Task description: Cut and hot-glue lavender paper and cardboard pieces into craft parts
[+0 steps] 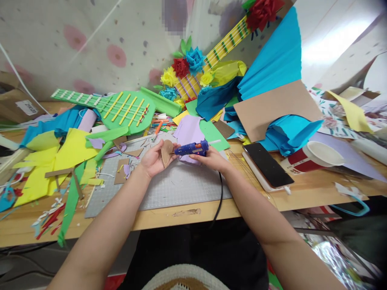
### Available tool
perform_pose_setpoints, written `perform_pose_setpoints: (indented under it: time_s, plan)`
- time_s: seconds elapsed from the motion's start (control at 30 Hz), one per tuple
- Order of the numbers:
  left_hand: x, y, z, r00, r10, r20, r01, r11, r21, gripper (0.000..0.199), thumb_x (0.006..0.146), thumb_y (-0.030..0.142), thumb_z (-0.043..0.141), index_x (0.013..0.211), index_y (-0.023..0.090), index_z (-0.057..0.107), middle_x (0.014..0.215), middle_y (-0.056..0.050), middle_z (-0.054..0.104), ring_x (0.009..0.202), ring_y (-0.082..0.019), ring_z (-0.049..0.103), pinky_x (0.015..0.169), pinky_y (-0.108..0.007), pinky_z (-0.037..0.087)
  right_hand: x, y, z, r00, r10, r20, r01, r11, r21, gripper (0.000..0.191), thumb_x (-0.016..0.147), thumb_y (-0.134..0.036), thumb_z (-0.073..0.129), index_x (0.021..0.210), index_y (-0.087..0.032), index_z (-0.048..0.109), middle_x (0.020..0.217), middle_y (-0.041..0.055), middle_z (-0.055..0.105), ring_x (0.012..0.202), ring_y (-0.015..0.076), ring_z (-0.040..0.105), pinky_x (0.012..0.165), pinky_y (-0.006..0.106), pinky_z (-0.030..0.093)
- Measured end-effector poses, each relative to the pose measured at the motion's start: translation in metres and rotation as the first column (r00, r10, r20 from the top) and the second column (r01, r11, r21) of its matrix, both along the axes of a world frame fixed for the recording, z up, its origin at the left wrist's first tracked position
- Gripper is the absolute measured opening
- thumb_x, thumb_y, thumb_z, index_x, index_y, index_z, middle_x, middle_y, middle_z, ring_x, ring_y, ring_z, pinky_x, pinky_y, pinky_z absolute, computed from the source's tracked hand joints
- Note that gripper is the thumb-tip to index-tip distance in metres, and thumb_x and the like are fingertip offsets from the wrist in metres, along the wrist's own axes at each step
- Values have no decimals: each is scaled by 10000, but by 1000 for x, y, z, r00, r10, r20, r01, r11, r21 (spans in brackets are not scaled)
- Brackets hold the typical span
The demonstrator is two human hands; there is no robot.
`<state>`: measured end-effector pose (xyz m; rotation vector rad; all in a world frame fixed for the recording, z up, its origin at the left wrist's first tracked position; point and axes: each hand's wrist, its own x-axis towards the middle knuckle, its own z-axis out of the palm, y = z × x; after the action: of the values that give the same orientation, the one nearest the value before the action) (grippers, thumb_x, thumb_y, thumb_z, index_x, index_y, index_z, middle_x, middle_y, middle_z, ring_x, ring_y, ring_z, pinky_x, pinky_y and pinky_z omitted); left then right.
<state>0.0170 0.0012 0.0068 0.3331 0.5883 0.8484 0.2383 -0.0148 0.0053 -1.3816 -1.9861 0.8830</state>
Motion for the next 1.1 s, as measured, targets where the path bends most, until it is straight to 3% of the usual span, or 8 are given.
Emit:
perform_pose_setpoints:
  time_s: [0.33,0.47,0.63,0.77,1.1]
  plan:
    - [2,-1,-2,1000,-17,-2,17,1000,23,467,922,359,310,1106,34,591,929,-175,677,968,-227,631,861,-327,493,-1,0,3,990,-131,-48,134,990,51,392,728,-521,578,907,-185,670,822,40,678,778,203,607,724,322,468]
    - [4,-3,-1,1000,-20,10,20,999,25,438,916,338,341,1084,25,598,948,-181,676,1016,-235,615,900,-335,476,-1,3,-3,973,-175,-150,178,984,9,425,700,-541,595,889,-166,658,773,40,663,700,170,586,663,299,463]
    - [4,-3,-1,1000,-15,-6,15,1000,-1,417,919,357,340,1084,81,606,905,-142,690,937,-209,649,866,-320,501,-1,4,-5,949,-99,-298,73,993,-95,420,665,-547,623,809,-153,629,684,32,631,573,118,537,568,261,456]
    - [4,-2,-1,1000,5,-22,-5,1000,-19,401,920,370,338,1064,125,620,805,-97,696,818,-178,668,802,-291,528,-1,1,-4,965,-32,-261,-9,988,-154,395,663,-547,626,736,-160,600,607,8,588,515,101,507,510,241,431]
    - [8,-4,-2,999,38,-10,-38,999,-17,339,917,309,372,932,118,651,787,-79,695,739,-151,663,792,-295,539,-4,-2,-3,976,-6,-218,-23,991,-130,393,684,-560,610,769,-176,607,615,1,574,546,114,504,527,255,430]
